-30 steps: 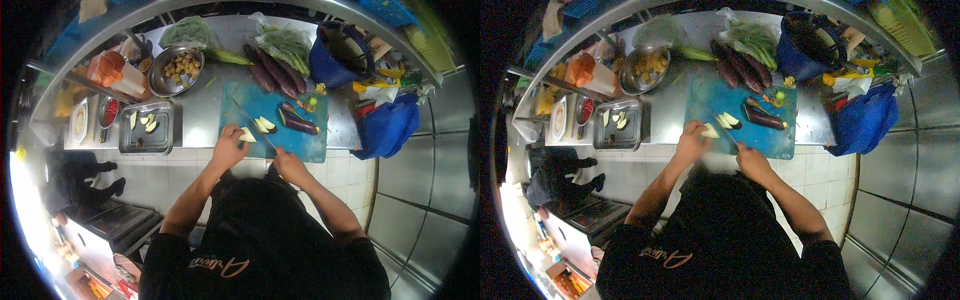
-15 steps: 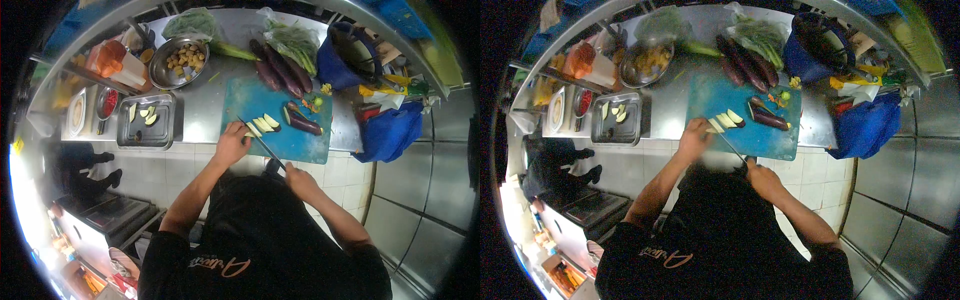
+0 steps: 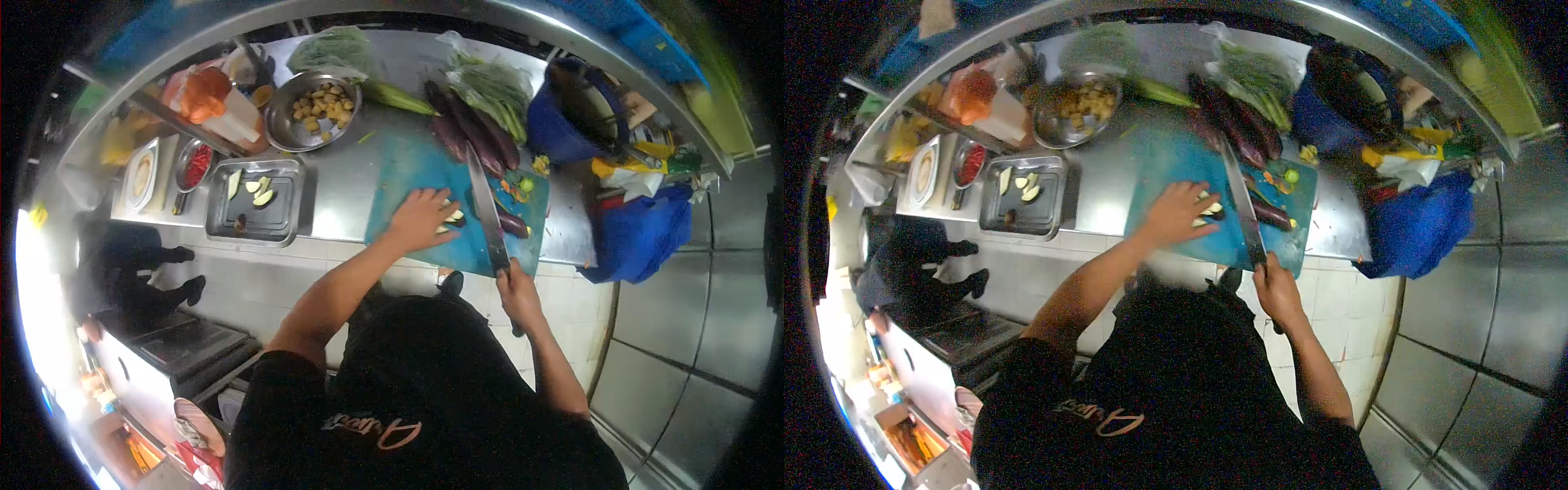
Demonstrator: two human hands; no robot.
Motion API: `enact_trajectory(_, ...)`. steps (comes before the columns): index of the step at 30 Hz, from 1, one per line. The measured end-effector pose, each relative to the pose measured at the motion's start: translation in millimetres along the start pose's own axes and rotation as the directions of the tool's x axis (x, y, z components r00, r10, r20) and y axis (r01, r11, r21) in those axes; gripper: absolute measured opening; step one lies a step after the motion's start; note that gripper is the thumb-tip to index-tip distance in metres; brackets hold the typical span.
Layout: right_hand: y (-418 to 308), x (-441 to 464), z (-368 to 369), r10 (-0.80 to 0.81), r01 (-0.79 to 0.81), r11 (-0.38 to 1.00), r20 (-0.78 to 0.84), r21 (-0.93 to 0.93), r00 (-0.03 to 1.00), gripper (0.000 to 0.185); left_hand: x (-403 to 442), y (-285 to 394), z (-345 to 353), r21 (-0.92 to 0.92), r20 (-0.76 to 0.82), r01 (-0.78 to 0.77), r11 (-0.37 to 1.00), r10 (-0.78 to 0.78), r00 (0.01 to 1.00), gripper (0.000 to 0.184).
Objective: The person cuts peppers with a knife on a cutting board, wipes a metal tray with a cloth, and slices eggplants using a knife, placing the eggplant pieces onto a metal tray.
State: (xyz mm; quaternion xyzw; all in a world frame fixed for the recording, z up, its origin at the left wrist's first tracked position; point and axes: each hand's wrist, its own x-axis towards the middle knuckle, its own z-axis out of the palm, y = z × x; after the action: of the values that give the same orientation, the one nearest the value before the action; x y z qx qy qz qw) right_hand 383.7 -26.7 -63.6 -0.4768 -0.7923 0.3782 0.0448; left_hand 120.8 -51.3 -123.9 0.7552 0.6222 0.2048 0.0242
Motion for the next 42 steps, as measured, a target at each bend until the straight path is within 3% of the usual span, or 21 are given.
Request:
enact_trajectory(3, 8.5, -4.9, 6.3, 0.088, -0.096, 0.984, 0.058, 0.153, 0.994, 0.017, 5.3, 0.2, 7.5, -0.065, 0.129, 0.06, 0.996, -0.052, 0.99, 0.041)
enact_trajectory(11, 36.5, -16.2, 28.8, 0.145, -0.182, 0.953, 0.161, 0.243, 0.976, 0.015, -7.6, -7.5, 4.4, -0.139, -0.075, 0.232, 0.963, -0.244, 0.967, 0.036)
enact_trajectory(15, 16.1, -14.8, 27.3, 0.081, -0.115, 0.978, 0.194, 0.173, 0.978, 0.02, -14.5, -23.6, 0.6, -0.325, -0.256, 0.302, 0.896, -0.391, 0.884, 0.035)
enact_trajectory(16, 15.3, -12.2, 30.3, 0.095, -0.158, 0.959, 0.257, 0.237, 0.962, 0.016, -14.7, -25.2, 0.0, -0.387, -0.301, 0.307, 0.87, -0.433, 0.849, 0.036)
enact_trajectory(20, -12.4, 0.6, 32.8, 0.127, -0.343, 0.872, 0.515, 0.35, 0.848, 0.012, -17.4, -22.0, 2.9, -0.356, -0.245, 0.361, 0.862, -0.459, 0.854, 0.035)
enact_trajectory(23, -28.0, 15.3, 32.0, 0.07, -0.342, 0.864, 0.584, 0.369, 0.808, 0.012, -17.7, -15.2, 2.6, -0.237, -0.314, 0.374, 0.897, -0.435, 0.844, 0.034)
enact_trajectory(26, -58.7, 24.6, 23.6, 0.021, -0.295, 0.887, 0.608, 0.356, 0.794, 0.012, -18.6, -25.9, -10.9, -0.275, -0.472, 0.389, 0.879, -0.476, 0.742, 0.034)
enact_trajectory(28, -88.3, 41.4, 23.2, -0.071, -0.151, 0.947, 0.642, 0.284, 0.763, 0.018, -25.4, -41.2, -33.6, -0.349, -0.554, 0.401, 0.847, -0.532, 0.641, 0.034)
enact_trajectory(29, -101.1, 47.7, 26.7, -0.106, -0.082, 0.965, 0.655, 0.251, 0.748, 0.022, -34.2, -49.1, -52.5, -0.344, -0.547, 0.503, 0.793, -0.605, 0.579, 0.031)
enact_trajectory(30, -100.7, 55.2, 47.1, -0.302, 0.18, 0.942, 0.48, 0.283, 0.824, 0.021, -41.0, -61.4, -71.3, -0.313, -0.679, 0.491, 0.813, -0.553, 0.483, 0.028)
enact_trajectory(31, -100.5, 63.4, 67.0, -0.491, 0.432, 0.868, 0.288, 0.247, 0.822, 0.023, -61.0, -91.7, -71.6, -0.456, -0.705, 0.319, 0.831, -0.556, 0.44, 0.027)
enact_trajectory(32, -113.6, 69.9, 71.6, -0.463, 0.414, 0.886, 0.342, 0.21, 0.818, 0.025, -72.1, -93.8, -98.2, -0.31, -0.72, 0.506, 0.805, -0.546, 0.428, 0.03)
enact_trajectory(33, -121.9, 74.4, 72.4, -0.432, 0.396, 0.902, 0.395, 0.173, 0.81, 0.027, -84.1, -102.6, -112.0, -0.391, -0.678, 0.576, 0.718, -0.648, 0.347, 0.034)
enact_trajectory(35, -134.0, 67.7, 51.9, -0.307, 0.276, 0.952, 0.406, 0.133, 0.861, 0.027, -121.3, -153.8, -107.1, -0.177, -0.689, 0.717, 0.675, -0.605, 0.399, 0.037)
enact_trajectory(37, -126.7, 63.2, 41.1, -0.228, 0.192, 0.973, 0.394, 0.128, 0.89, 0.026, -143.2, -186.0, -111.5, -0.005, -0.422, 0.848, 0.53, -0.77, 0.479, 0.041)
enact_trajectory(38, -110.3, 60.3, 39.3, -0.212, 0.17, 0.975, 0.379, 0.142, 0.901, 0.027, -125.5, -155.6, -134.1, 0.192, -0.408, 0.867, 0.46, -0.766, 0.497, 0.043)
enact_trajectory(41, -68.6, 46.4, 30.9, -0.15, 0.112, 0.986, 0.353, 0.125, 0.924, 0.027, -92.3, -143.6, -130.2, 0.199, -0.606, 0.717, 0.668, -0.491, 0.625, 0.045)
enact_trajectory(42, -58.2, 40.2, 31.4, -0.125, 0.091, 0.989, 0.346, 0.113, 0.93, 0.027, -67.8, -120.2, -125.0, -0.121, -0.521, 0.618, 0.777, -0.58, 0.626, 0.043)
